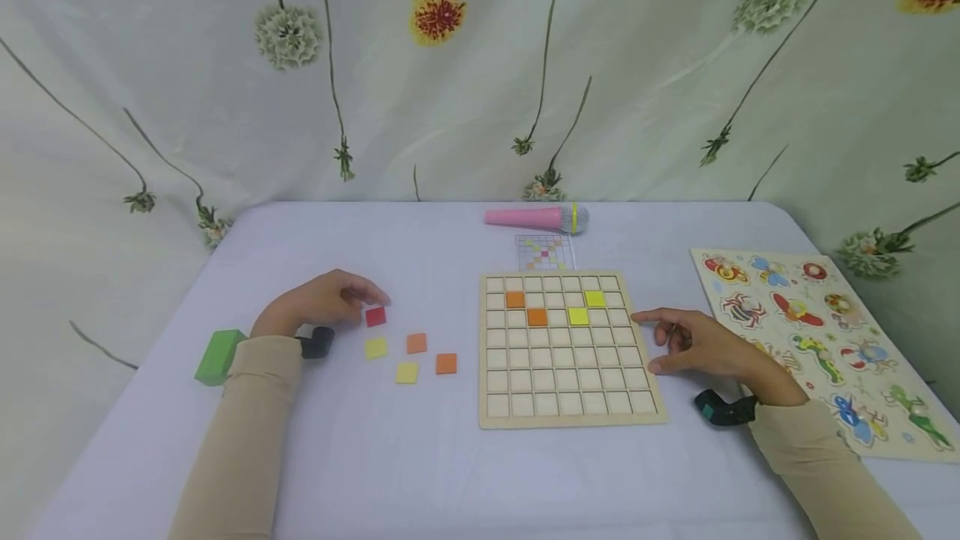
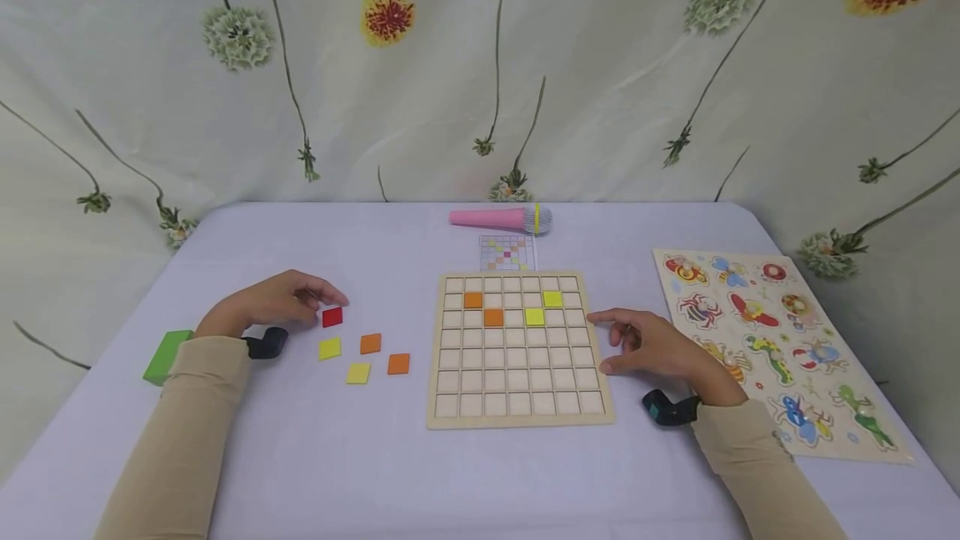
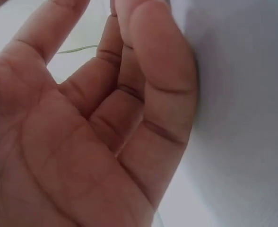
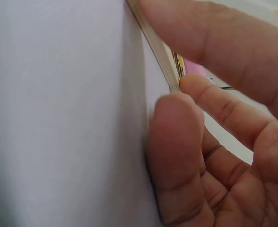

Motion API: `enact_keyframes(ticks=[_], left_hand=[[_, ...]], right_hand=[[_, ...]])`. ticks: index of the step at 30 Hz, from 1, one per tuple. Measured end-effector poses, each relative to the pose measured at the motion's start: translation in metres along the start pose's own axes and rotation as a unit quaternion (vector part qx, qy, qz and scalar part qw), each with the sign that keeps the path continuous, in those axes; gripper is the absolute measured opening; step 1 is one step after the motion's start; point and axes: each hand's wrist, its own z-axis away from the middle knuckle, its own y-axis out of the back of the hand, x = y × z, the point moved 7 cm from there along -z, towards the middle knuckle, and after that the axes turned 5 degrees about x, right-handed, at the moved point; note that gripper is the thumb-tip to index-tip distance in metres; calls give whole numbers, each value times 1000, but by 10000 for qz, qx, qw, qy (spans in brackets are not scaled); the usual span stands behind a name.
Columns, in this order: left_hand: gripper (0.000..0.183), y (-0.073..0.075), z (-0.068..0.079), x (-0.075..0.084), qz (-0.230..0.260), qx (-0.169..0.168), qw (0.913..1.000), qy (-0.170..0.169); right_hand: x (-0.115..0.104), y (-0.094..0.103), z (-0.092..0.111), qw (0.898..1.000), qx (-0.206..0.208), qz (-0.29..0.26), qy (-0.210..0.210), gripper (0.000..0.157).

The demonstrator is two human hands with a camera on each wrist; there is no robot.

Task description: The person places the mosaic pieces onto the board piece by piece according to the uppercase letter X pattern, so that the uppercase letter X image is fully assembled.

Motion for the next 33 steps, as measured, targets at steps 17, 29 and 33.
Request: enact_keyframes(ticks=[17, 29, 33], left_hand=[[33, -2, -1, 1, -58, 185, 9998, 111], [30, -2, -5, 1, -154, 423, 9990, 25], [28, -3, -8, 3, -142, 604, 9981, -45]], right_hand=[[-1, 0, 0, 10000, -45, 45, 58, 69], [-1, 0, 1, 10000, -32, 41, 50, 68], [-1, -1, 0, 10000, -60, 3, 48, 68]])
